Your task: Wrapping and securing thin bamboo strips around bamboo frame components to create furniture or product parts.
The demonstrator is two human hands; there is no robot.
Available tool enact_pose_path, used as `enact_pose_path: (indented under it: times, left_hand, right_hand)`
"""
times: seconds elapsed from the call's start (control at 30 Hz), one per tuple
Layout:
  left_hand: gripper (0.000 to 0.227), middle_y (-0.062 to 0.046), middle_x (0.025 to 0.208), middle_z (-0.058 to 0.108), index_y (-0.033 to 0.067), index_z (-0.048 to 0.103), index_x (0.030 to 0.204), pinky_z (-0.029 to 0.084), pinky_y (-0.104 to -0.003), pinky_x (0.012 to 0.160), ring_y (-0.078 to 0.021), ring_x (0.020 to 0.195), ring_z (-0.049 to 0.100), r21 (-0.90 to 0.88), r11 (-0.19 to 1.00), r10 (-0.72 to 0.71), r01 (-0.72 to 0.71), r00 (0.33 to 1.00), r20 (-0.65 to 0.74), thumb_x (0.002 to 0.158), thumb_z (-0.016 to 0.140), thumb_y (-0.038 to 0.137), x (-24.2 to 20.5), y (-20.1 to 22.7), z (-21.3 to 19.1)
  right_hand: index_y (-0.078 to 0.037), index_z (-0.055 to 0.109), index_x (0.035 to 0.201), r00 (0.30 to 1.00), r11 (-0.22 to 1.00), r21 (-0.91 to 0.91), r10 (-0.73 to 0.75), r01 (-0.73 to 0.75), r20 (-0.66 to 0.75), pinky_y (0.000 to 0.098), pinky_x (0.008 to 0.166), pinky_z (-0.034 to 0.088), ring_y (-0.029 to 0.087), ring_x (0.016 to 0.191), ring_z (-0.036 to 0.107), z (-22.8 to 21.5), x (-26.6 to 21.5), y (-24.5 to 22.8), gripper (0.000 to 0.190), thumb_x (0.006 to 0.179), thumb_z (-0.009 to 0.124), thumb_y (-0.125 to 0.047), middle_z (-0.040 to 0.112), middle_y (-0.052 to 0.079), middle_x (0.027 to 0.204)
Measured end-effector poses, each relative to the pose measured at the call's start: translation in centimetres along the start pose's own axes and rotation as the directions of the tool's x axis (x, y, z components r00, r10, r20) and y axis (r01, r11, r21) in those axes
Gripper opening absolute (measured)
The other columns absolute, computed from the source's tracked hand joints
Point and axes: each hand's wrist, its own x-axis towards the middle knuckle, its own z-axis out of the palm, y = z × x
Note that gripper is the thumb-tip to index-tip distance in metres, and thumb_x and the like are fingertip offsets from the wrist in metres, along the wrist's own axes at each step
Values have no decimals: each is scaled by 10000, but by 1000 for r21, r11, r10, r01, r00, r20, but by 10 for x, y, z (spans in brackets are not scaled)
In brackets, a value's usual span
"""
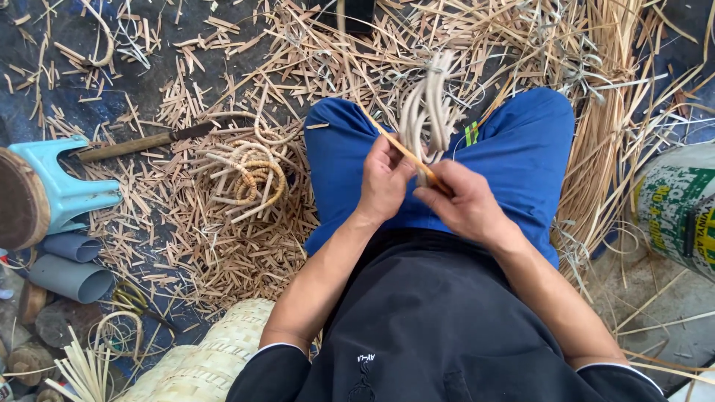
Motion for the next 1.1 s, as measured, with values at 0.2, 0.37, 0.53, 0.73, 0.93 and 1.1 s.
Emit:
enact_pose_path:
  times: [0.2,0.37,0.53,0.73,0.93,1.1]
  left_hand:
    - [247,-95,1081,714,-20,604,1196,572,-287,872,-154,983,688,562,764,326,-317,941,87,989,711,62,27,2,-4]
    - [431,-131,1139,707,-39,527,1377,579,-315,841,-175,981,680,603,733,350,-316,935,65,1030,700,149,36,5,-17]
    - [365,-141,1063,710,26,566,1303,635,-360,703,-214,832,730,-88,910,-394,406,911,122,998,594,226,5,20,1]
    - [257,-27,910,618,55,589,1267,450,-242,521,-71,638,517,229,970,-76,82,997,-34,1031,577,156,-14,74,-2]
    - [351,66,888,607,71,624,1261,395,-194,509,-19,605,479,567,820,-158,-78,921,355,923,657,162,-47,91,34]
    - [252,-16,724,550,-73,683,1087,375,-228,467,-66,551,468,253,967,-86,-17,916,391,1133,652,173,-25,62,22]
  right_hand:
    - [-33,617,1018,996,999,5,-50,50,80,321,629,491,186,702,592,-6,3,-48,249,870,816,-50,615,76,826]
    - [-38,598,1001,936,922,-176,-352,344,-17,358,713,553,278,833,695,-4,4,-28,286,846,835,-1,688,118,967]
    - [-33,606,1038,942,933,-127,-333,336,46,373,727,573,299,862,703,3,1,-40,313,819,828,-55,685,141,1027]
    - [-49,659,1064,967,929,-286,-252,234,-27,369,664,568,278,783,688,-46,-23,-36,234,847,744,-68,669,135,983]
    - [-105,691,891,942,808,-560,-308,183,-135,387,556,530,269,648,652,-91,-27,-65,93,869,772,-145,644,61,752]
    - [-87,668,904,926,760,-541,-361,360,109,411,568,528,284,659,646,-92,-31,-70,161,887,787,-195,590,75,731]
